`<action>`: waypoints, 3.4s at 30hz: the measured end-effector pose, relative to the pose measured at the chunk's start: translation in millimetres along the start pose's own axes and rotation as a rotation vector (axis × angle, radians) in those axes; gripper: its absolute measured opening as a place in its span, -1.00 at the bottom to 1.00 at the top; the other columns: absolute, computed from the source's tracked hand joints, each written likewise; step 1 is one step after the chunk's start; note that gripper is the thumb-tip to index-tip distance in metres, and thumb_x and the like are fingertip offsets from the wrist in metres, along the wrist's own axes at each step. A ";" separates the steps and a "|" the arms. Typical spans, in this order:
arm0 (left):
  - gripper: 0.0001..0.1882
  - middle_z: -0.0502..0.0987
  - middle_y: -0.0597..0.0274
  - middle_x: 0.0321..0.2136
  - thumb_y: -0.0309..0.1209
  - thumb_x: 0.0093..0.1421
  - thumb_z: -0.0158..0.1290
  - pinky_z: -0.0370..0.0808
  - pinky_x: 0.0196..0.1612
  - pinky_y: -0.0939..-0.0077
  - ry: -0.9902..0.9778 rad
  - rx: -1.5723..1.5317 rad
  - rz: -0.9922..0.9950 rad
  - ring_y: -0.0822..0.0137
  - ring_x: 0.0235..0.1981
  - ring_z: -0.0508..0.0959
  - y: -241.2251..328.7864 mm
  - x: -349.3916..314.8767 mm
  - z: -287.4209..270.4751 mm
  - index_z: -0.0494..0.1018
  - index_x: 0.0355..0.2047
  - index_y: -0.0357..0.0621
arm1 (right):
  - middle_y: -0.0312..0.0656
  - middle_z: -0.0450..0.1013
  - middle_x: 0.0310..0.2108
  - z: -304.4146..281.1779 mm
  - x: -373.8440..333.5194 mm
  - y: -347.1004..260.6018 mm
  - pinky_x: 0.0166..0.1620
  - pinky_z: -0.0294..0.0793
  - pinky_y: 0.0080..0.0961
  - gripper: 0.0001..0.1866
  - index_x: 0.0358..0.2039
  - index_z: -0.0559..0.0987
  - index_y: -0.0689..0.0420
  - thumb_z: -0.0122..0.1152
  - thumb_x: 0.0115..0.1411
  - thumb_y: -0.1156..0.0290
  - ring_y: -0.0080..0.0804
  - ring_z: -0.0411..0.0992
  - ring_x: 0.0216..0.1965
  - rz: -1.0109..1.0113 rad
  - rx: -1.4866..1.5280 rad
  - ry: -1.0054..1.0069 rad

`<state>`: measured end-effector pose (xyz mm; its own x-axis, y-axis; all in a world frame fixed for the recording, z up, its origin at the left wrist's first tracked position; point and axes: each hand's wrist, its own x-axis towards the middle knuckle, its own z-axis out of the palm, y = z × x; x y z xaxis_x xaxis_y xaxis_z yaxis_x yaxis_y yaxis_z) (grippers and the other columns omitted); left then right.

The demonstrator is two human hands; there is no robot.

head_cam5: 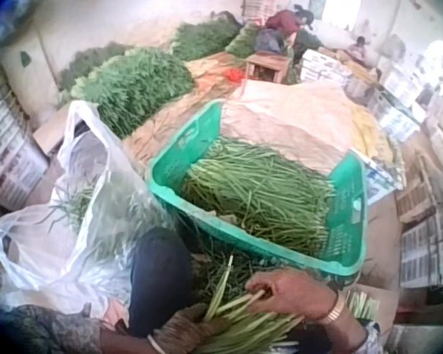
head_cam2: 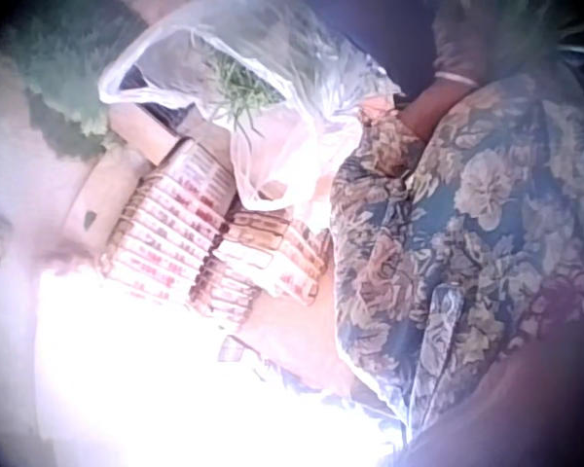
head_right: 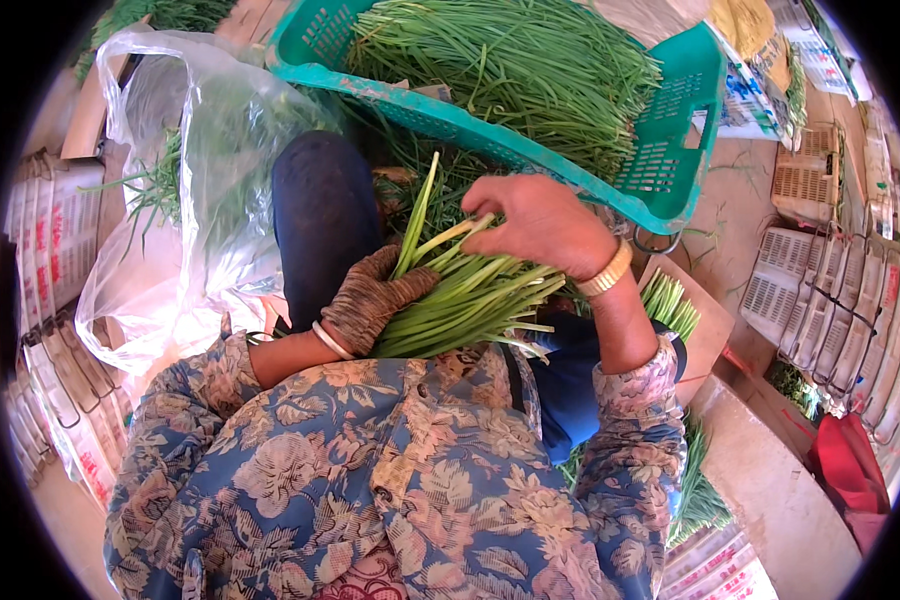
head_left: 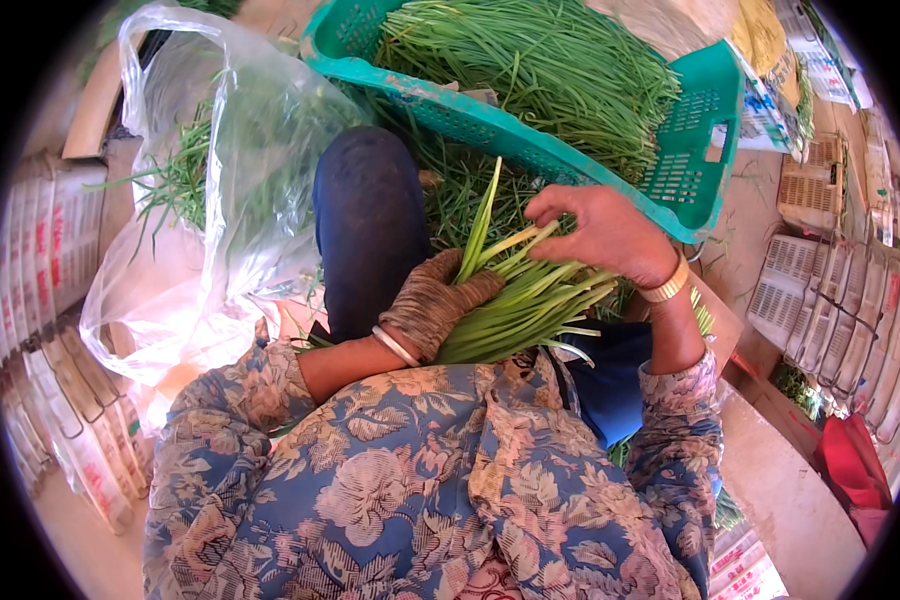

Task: The person bundles a large amount of green vegetables by hand, picking stalks from a green crate and tying them together with a thin strip on a cardboard surface.

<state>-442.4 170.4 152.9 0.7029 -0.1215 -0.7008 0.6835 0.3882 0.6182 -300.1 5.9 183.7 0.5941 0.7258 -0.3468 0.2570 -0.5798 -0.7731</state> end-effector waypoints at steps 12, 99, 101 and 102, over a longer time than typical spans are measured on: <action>-0.63 0.47 0.22 -0.37 -0.42 0.03 0.10 0.42 -0.33 0.63 0.054 0.077 -0.026 0.46 -0.39 0.43 2.1 4.8 -2.7 0.34 -0.15 -0.31 | -0.23 0.43 -0.56 -6.0 -1.3 34.2 -0.45 0.33 -0.67 -0.92 -0.48 0.51 0.18 0.10 -0.06 0.55 -0.61 0.35 -0.54 0.184 0.230 0.384; -0.55 0.46 0.15 -0.34 -0.28 0.06 0.07 0.39 -0.27 0.61 -0.015 -0.102 -0.045 0.46 -0.30 0.43 -13.8 4.5 6.4 0.28 -0.12 -0.32 | -0.22 0.45 -0.29 65.1 -52.9 86.1 -0.20 0.39 -0.60 -0.63 -0.13 0.43 0.25 0.09 0.05 0.34 -0.52 0.39 -0.29 0.154 0.971 0.006; -0.46 0.45 0.12 -0.29 -0.28 0.02 0.12 0.40 -0.24 0.60 -0.230 0.459 -0.005 0.44 -0.27 0.43 -4.2 4.3 8.3 0.23 -0.07 -0.35 | -0.25 0.43 -0.32 73.2 -59.7 99.7 -0.24 0.42 -0.66 -0.70 -0.19 0.42 0.26 0.05 0.08 0.38 -0.59 0.40 -0.31 -0.031 1.273 -0.030; -0.44 0.46 0.13 -0.30 -0.28 -0.02 0.16 0.40 -0.24 0.60 -0.271 0.458 -0.022 0.43 -0.27 0.43 -4.4 4.5 9.7 0.25 -0.09 -0.36 | -0.24 0.43 -0.32 74.2 -62.1 96.9 -0.25 0.42 -0.66 -0.68 -0.19 0.42 0.27 0.08 0.06 0.36 -0.58 0.41 -0.32 -0.014 1.264 0.026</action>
<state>-440.3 159.3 150.5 0.6717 -0.3803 -0.6357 0.6721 -0.0479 0.7389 -368.7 -67.9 90.9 0.6153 0.7135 -0.3351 -0.6341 0.1955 -0.7481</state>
